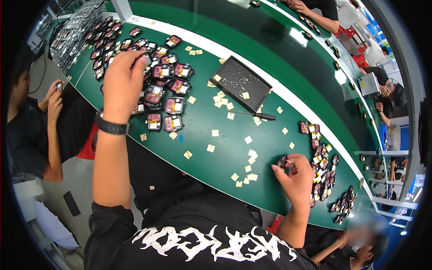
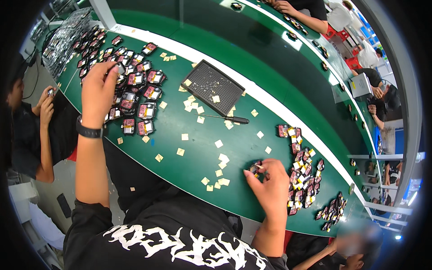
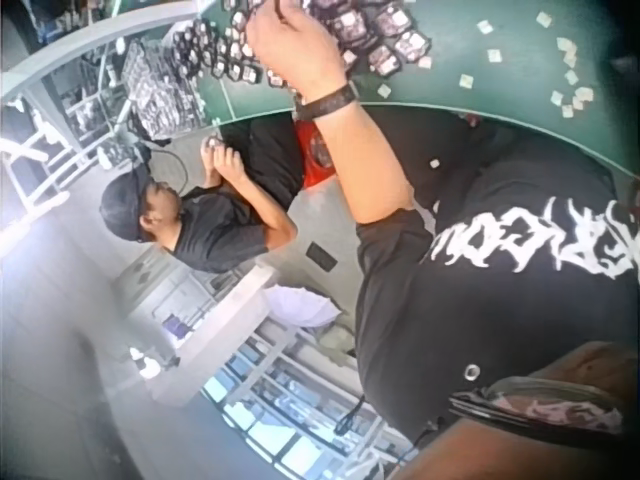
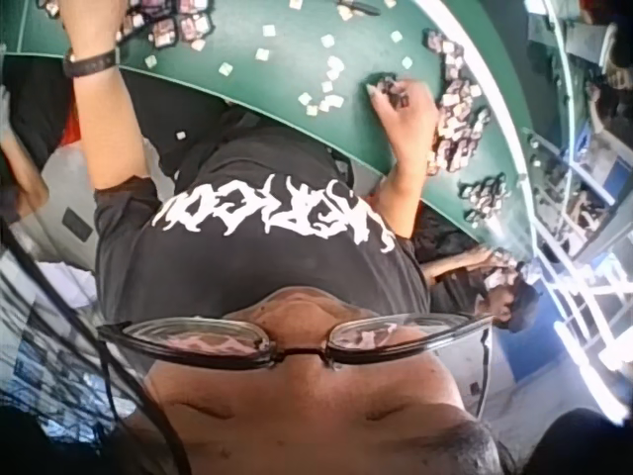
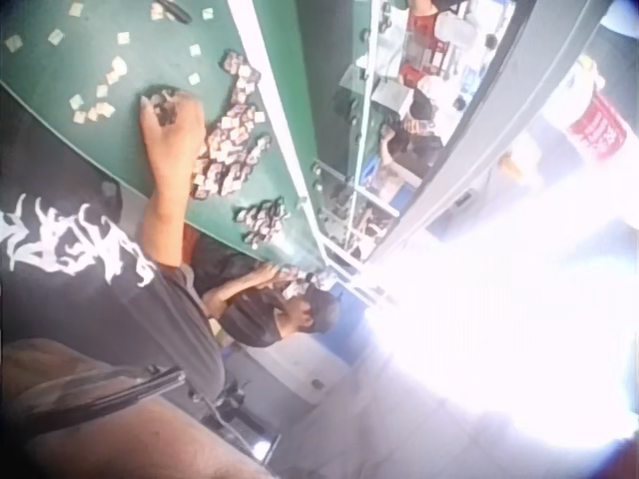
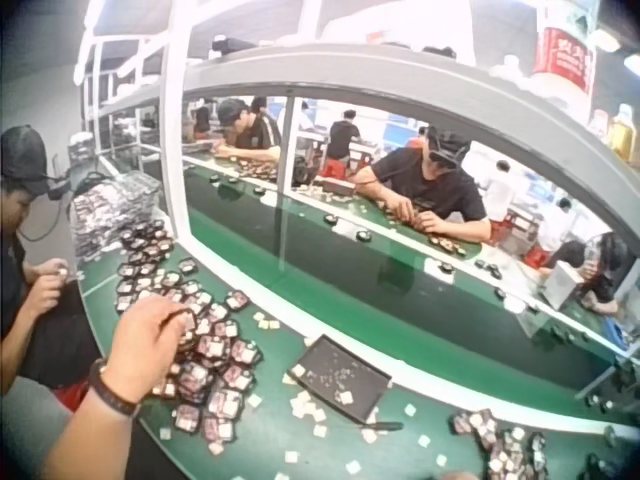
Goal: Assembling small electronic modules on a production line.
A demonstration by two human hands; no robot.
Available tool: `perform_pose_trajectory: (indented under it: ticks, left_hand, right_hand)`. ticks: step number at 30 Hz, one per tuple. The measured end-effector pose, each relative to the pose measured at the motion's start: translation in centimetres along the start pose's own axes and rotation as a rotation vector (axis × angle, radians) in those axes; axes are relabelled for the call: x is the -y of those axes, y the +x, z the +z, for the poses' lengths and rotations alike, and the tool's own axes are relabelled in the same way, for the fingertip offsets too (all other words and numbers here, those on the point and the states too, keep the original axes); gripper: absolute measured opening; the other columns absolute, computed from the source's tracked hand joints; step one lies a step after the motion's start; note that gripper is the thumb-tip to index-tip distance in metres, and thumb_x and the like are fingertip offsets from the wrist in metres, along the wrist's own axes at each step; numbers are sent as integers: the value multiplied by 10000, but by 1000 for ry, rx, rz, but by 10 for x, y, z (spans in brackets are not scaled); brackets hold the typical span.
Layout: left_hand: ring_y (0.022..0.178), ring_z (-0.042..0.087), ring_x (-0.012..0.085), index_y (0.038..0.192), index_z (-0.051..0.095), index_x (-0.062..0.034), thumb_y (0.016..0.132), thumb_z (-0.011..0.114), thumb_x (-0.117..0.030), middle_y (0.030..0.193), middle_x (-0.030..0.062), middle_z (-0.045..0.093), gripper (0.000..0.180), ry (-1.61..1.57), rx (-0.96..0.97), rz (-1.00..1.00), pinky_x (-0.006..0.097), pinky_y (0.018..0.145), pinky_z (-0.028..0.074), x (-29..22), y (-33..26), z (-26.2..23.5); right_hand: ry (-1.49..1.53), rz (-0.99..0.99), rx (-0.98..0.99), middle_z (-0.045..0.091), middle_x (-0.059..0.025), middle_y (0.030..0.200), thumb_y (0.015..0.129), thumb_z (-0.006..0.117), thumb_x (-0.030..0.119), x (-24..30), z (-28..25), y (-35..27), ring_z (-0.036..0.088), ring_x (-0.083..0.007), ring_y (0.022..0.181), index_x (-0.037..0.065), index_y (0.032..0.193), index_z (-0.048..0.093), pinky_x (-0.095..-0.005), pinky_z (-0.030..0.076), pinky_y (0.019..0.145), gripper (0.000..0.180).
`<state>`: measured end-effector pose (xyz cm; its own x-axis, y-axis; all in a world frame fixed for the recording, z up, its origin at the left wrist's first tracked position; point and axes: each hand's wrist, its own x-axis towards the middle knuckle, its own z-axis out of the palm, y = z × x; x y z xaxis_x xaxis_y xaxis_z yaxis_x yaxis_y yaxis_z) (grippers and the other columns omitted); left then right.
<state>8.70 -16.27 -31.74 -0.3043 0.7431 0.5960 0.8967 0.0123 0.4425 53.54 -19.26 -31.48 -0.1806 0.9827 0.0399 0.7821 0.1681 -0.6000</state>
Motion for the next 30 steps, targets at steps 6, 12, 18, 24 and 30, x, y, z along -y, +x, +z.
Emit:
perform_pose_trajectory:
  ticks: [6, 12, 18, 24, 30]
  left_hand:
    - [1029, 583, 367, 1155, 682, 9, 895, 714, -154, 1152, 170, 638, 309, 324, -23, 154, 467, 942, 451, -28, -3, 9]
    - [1238, 566, 207, 1518, 419, -18, 1004, 587, -65, 1383, 114, 572, 542, -1606, 1069, -597, 345, 1034, 480, -162, -120, 13]
    - [1126, 628, 147, 1443, 461, 20, 1066, 516, -106, 1275, 112, 616, 401, -1686, 1190, -970, 313, 936, 560, -170, -133, 33]
    - [1061, 686, 206, 1226, 547, -5, 1034, 579, -112, 1166, 118, 643, 223, -1629, 1147, -995, 369, 932, 593, -166, -136, 34]
    - [1073, 672, 211, 1264, 538, 0, 986, 636, -49, 1205, 116, 600, 299, -1391, 1027, -753, 334, 880, 581, -184, -145, 44]
  right_hand:
    - [69, -128, 53, 679, -90, 1014, 674, 924, 105, 24, -3, -10, 604, -135, 642, 43, 844, 597, -267, 490, 546, 374]
    - [149, -529, 47, 684, -105, 1043, 651, 945, 169, 44, 6, -8, 703, -203, 795, 61, 841, 610, -314, 567, 619, 400]
    - [352, -304, 109, 672, -117, 972, 803, 842, 106, 46, 9, -15, 666, -220, 743, 27, 958, 654, -319, 541, 627, 256]
    - [337, 23, 169, 668, -109, 843, 958, 677, 65, 26, 6, -29, 630, -178, 756, -30, 909, 691, -283, 485, 655, 108]
    - [640, 13, 147, 696, -98, 906, 974, 652, 67, 13, 37, -23, 629, -168, 773, -41, 931, 695, -287, 499, 702, 124]
